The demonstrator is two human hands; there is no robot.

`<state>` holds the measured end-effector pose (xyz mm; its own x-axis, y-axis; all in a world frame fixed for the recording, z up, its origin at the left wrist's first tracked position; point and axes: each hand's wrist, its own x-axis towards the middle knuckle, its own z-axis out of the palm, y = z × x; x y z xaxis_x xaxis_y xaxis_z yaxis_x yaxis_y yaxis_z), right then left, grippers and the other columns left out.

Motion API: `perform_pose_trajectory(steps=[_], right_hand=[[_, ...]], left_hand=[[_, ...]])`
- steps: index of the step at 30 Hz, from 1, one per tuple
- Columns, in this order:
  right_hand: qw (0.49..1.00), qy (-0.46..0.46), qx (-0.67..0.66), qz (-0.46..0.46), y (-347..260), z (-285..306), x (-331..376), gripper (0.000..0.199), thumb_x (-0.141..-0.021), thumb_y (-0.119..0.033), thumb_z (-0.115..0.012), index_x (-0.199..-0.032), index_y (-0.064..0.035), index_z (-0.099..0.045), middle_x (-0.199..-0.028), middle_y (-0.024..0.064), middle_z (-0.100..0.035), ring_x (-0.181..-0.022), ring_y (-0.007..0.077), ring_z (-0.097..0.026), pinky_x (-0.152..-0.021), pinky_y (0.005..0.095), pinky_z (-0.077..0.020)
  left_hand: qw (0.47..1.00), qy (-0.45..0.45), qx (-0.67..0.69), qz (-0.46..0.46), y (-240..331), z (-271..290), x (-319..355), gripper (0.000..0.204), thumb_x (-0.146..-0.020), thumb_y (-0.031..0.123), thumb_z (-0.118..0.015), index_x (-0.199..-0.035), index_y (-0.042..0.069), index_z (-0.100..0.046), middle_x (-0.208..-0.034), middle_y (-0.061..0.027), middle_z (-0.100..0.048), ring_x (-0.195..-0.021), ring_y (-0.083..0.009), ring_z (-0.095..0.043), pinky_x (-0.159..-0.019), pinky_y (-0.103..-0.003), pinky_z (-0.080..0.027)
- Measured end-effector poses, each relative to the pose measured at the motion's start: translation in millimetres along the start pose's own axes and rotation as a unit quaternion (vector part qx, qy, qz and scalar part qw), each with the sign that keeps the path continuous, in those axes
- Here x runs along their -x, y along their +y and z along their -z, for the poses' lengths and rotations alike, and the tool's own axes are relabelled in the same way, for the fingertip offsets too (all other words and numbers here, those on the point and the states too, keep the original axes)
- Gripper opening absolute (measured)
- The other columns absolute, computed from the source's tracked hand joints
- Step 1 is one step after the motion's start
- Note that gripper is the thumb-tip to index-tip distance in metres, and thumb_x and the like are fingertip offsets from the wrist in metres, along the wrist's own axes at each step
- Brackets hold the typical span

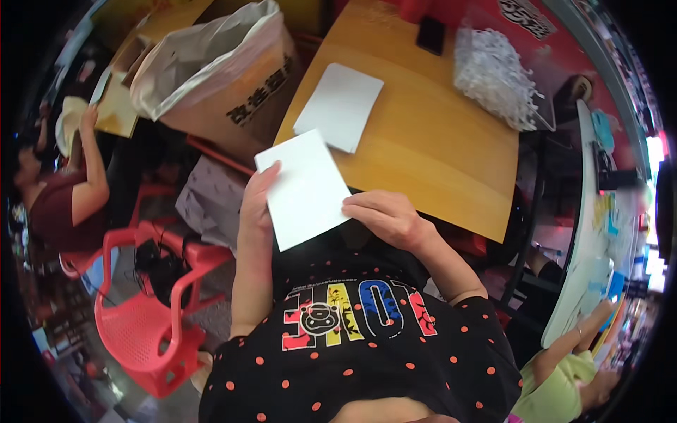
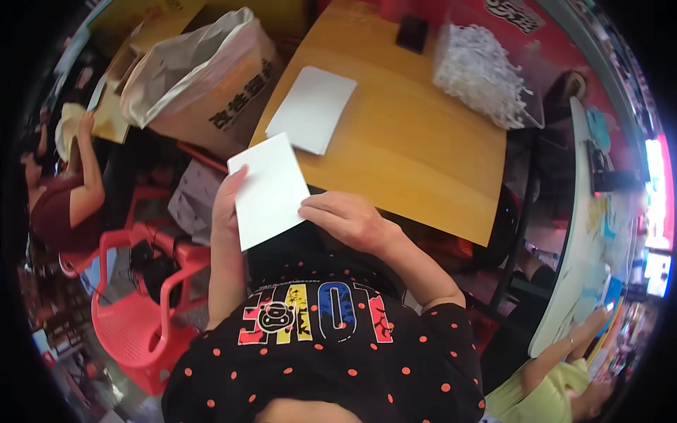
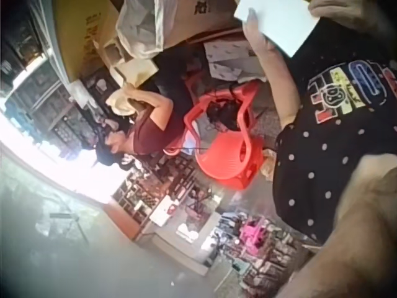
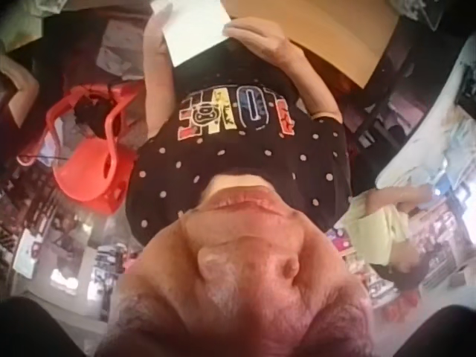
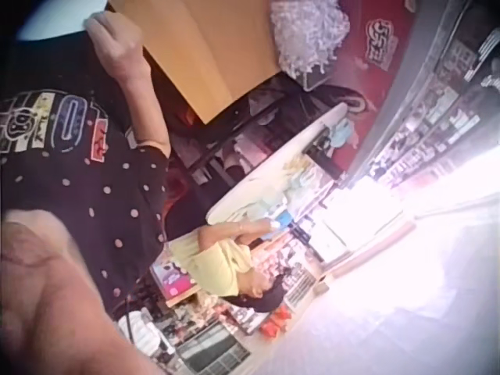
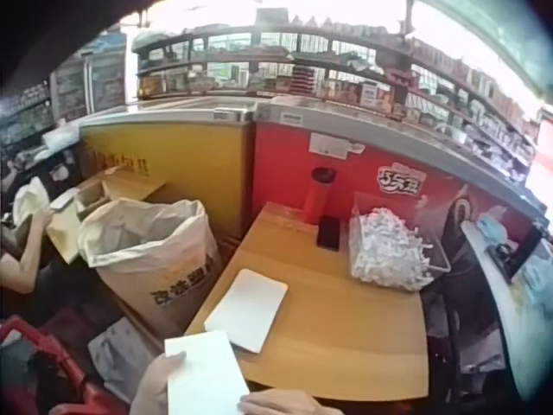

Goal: Checking and sorting small white paper tags or labels for umbrella products.

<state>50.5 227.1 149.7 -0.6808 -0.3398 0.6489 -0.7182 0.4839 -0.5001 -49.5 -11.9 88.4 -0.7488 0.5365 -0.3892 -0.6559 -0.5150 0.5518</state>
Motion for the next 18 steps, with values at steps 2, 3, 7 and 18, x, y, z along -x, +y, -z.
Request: perform_pose_trajectory(steps=[2,3,7,18], right_hand=[[0.995,-0.004,-0.049,-0.088,-4.9,8.0,5.3,0.018,-0.077,0.003,-0.066,-0.095,0.0007,-0.066,-0.09,0.0125,-0.066,-0.078,0.0236,-0.066,-0.065,0.0304,-0.0538],[0.984,-0.001,-0.081,-0.159,-7.8,10.6,5.8,0.016,-0.077,0.004,-0.067,-0.092,0.0005,-0.067,-0.089,0.0122,-0.067,-0.076,0.0225,-0.066,-0.064,0.0292,-0.0531],[0.887,0.051,-0.265,-0.376,-2.3,21.6,5.7,0.006,-0.081,0.0,-0.067,-0.086,0.0006,-0.068,-0.09,0.0078,-0.066,-0.081,0.0148,-0.062,-0.072,0.0251,-0.0479],[0.722,0.095,-0.471,-0.498,43.2,-1.8,21.8,0.009,-0.084,-0.008,-0.069,-0.087,0.0003,-0.069,-0.093,0.0086,-0.068,-0.088,0.0148,-0.061,-0.085,0.0284,-0.0469]], left_hand=[[0.999,-0.004,0.015,-0.049,-8.1,-14.8,-0.6,0.037,-0.092,0.009,-0.055,-0.126,-0.004,-0.05,-0.114,-0.0142,-0.063,-0.096,-0.0222,-0.065,-0.082,-0.034,-0.055],[0.997,-0.009,0.018,-0.07,-11.3,-24.2,0.3,0.036,-0.089,0.002,-0.057,-0.125,-0.003,-0.051,-0.111,-0.0132,-0.064,-0.094,-0.0212,-0.066,-0.08,-0.033,-0.055],[0.977,0.024,-0.153,-0.15,-19.9,-32.2,13.7,0.028,-0.085,-0.007,-0.055,-0.111,-0.001,-0.064,-0.113,-0.0149,-0.064,-0.102,-0.0205,-0.063,-0.087,-0.031,-0.052],[0.662,-0.196,-0.615,-0.381,-8.1,-68.6,38.1,0.032,-0.065,-0.014,-0.059,-0.09,0.002,-0.071,-0.13,-0.0181,-0.054,-0.124,-0.0324,-0.051,-0.102,-0.037,-0.042]])
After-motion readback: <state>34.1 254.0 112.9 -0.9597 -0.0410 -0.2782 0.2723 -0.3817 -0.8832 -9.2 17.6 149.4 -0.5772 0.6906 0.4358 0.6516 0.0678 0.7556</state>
